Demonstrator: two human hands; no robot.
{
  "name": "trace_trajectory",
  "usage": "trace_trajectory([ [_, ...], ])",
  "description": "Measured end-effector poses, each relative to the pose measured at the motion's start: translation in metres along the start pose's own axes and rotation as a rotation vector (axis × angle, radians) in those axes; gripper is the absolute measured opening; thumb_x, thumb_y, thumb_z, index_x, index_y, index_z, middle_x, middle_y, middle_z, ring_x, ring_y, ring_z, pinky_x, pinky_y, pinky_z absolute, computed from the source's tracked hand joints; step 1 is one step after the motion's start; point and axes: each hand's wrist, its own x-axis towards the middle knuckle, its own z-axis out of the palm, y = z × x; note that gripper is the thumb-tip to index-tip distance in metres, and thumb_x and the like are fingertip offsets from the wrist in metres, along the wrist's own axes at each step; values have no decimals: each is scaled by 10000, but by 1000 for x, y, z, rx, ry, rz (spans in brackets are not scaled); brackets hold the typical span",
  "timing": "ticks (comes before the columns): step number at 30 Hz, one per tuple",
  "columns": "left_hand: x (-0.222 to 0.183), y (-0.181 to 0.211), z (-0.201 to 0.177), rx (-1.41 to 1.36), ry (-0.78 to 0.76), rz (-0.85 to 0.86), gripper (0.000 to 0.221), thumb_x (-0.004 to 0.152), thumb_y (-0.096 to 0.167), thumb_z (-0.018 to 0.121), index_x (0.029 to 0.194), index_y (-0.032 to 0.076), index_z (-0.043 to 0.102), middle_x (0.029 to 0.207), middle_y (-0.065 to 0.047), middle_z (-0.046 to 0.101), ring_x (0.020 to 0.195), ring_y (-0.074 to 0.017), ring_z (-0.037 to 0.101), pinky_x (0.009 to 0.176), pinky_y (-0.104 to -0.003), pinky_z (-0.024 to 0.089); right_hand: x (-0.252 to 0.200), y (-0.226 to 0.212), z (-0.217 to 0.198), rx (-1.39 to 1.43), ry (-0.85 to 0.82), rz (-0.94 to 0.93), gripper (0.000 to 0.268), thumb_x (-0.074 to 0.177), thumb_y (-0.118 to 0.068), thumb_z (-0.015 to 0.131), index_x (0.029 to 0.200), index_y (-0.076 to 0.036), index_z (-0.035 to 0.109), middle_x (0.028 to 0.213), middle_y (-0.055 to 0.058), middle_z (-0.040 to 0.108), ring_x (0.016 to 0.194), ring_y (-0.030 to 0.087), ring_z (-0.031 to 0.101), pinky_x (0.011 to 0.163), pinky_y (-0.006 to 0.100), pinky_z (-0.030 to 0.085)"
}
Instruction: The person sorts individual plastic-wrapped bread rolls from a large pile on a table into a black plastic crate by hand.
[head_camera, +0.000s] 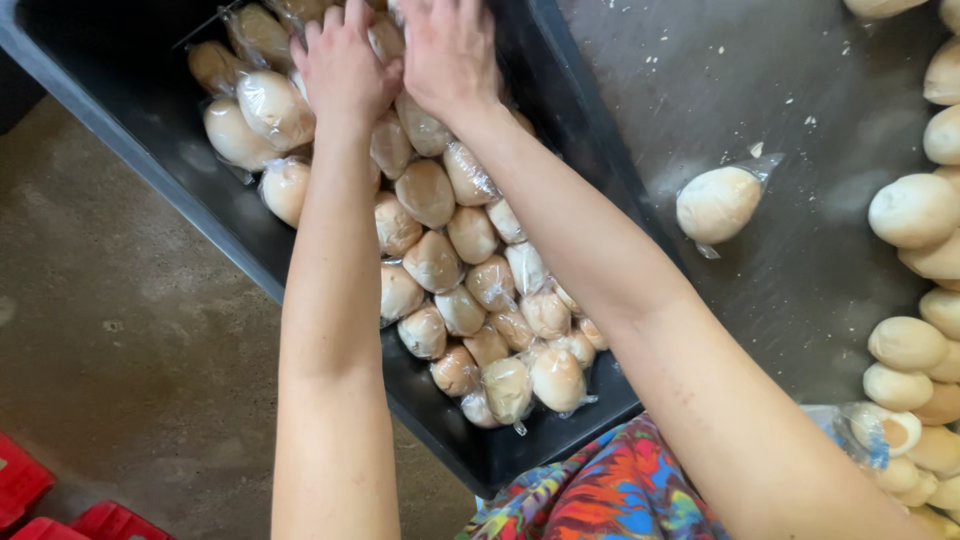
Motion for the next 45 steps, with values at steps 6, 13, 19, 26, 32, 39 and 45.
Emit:
trace_trajectory([
  [6, 6, -1, 6, 61, 153, 282, 722, 757, 304, 785, 1442, 234, 568, 1395, -167, 544, 1260, -423, 472, 1059, -712, 273, -40, 17, -17, 171, -113, -130, 618, 954, -263, 673, 1513, -98, 469, 1571, 248, 389, 1424, 432, 362, 1128, 528, 339],
  [13, 11, 30, -7, -103, -131, 11, 755, 908, 628, 717, 1494, 228, 459, 1528, -56, 504, 1422, -351, 432, 1231, -642, 250, -208, 84, -162, 58, 397, 115, 327, 970, -152, 797, 1270, -105, 677, 1410, 84, 572, 1309, 291, 537, 1158, 420, 429],
  [19, 1, 44, 9, 105, 0, 133, 766, 937, 563, 716, 1571, 274, 399, 1565, -197, 380, 1403, -457, 326, 1125, -713, 153, -268, 161, -178, -255, 305, 201, 632, 837, -260, 921, 1358, -53, 627, 1540, 237, 391, 1364, 434, 428, 1131, 506, 389],
  [26, -134, 93, 0, -481, 455, 182, 718, 996, 267, 800, 1565, 53, 419, 1625, -214, 407, 1514, -403, 377, 1275, -503, 285, -293, 184, -201, 487, 333, 406, 665, 817, -222, 846, 1296, -67, 413, 1294, 159, 579, 1166, 284, 639, 1001, 422, 543],
  [32, -354, 151, -34, -852, 16, 113, 756, 819, 169, 850, 1479, 68, 495, 1396, -118, 629, 1282, -266, 603, 1064, -395, 491, -387, 125, -227, 1746, -31, 488, 464, 932, -254, 688, 1337, -83, 538, 1211, 116, 649, 1105, 237, 662, 947, 410, 564],
  [39, -482, 228, -68, -804, -451, 625, 993, 643, 270, 938, 1482, 58, 452, 1415, -154, 595, 1292, -299, 586, 1057, -417, 465, -558, 82, -166, 1541, -56, 432, 394, 1089, -451, 489, 1228, -90, 565, 1112, 25, 615, 1037, 115, 571, 905, 309, 511],
  [45, -532, 257, -61, -553, -786, 555, 788, 638, 322, 917, 1308, 74, 584, 1193, -132, 735, 1103, -237, 711, 940, -357, 549, -651, 76, -152, 1640, 235, 676, 412, 1086, -481, 556, 1139, -74, 590, 1041, 20, 613, 941, 91, 590, 835, 267, 510],
])
